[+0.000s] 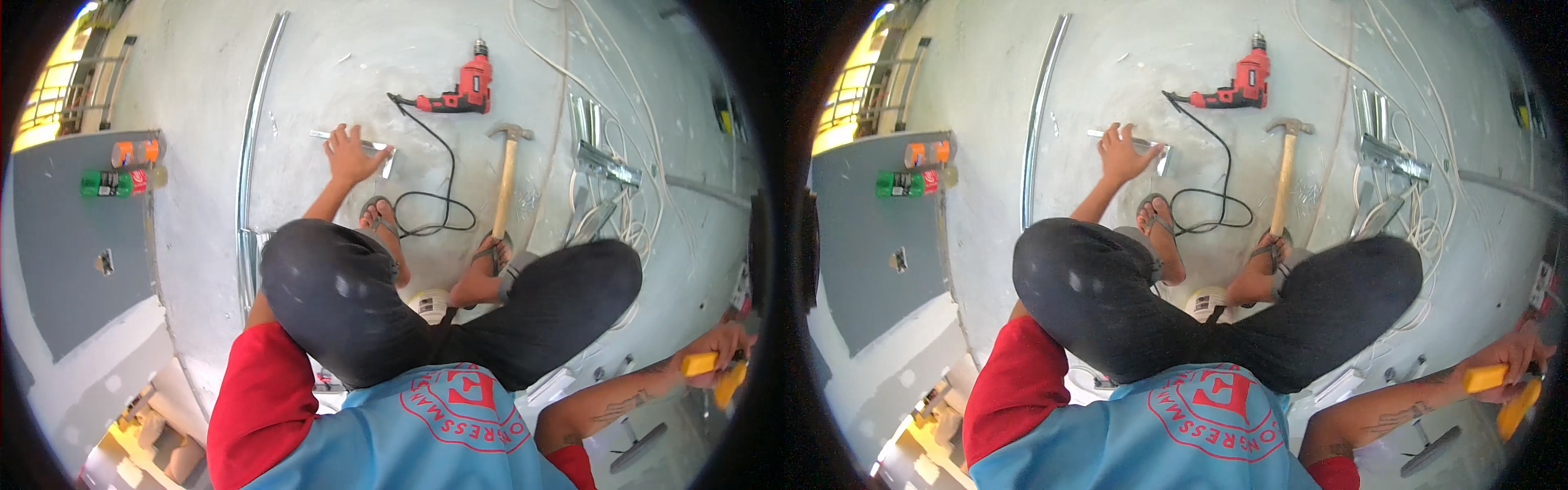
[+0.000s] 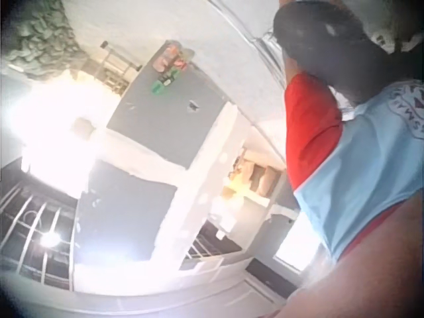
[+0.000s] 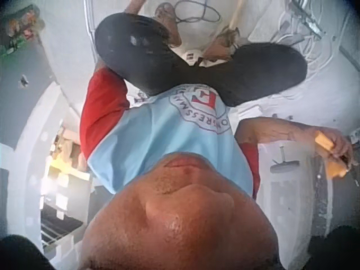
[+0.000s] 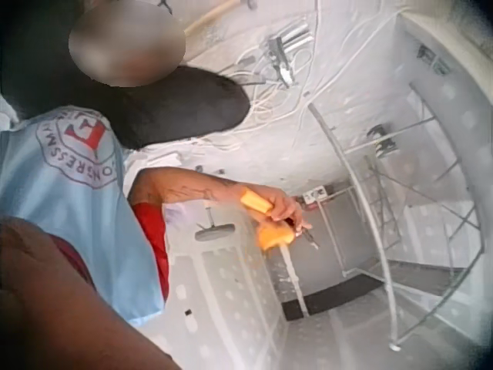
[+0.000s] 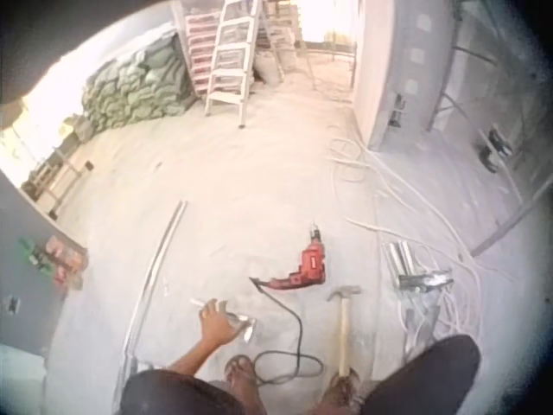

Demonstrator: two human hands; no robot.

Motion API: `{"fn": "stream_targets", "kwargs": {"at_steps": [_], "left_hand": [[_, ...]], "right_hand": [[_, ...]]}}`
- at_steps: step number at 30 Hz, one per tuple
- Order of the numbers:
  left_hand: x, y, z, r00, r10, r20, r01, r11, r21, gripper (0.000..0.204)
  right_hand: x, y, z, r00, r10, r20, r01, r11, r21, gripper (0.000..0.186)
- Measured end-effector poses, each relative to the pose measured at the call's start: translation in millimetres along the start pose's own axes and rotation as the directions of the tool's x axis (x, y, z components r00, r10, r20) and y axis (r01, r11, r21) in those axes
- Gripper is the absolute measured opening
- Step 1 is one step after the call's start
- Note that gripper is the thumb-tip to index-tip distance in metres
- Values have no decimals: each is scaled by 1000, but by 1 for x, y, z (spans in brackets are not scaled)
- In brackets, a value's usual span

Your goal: The recorder prepares and drills holes into metal ceiling/wall tracks using a power drill and hammer.

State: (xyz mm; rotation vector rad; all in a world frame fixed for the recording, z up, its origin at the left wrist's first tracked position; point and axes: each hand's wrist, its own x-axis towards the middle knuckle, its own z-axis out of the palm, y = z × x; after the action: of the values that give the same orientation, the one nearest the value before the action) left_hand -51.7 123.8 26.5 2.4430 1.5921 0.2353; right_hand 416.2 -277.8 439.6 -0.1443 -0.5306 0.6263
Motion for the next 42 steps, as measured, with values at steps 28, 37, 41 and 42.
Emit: {"fn": "stream_targets", "kwargs": {"at_steps": [28, 37, 41, 42], "left_hand": [[-16, -14, 74, 983, 124, 137, -87, 965, -247, 71], [-14, -11, 79, 986, 89, 143, -61, 981, -185, 72], [-15, -12, 81, 986, 75, 147, -45, 979, -198, 71], [-16, -13, 82, 986, 80, 145, -49, 976, -212, 72]], "right_hand": [[-217, 469, -197, 280, 651, -705, -549, -494, -674, 34], [-210, 483, -200, 225, 650, -726, -596, -498, -630, 35], [-210, 488, -197, 194, 651, -733, -631, -490, -602, 35], [-210, 488, -197, 177, 653, -737, -626, -503, -596, 35]]}}
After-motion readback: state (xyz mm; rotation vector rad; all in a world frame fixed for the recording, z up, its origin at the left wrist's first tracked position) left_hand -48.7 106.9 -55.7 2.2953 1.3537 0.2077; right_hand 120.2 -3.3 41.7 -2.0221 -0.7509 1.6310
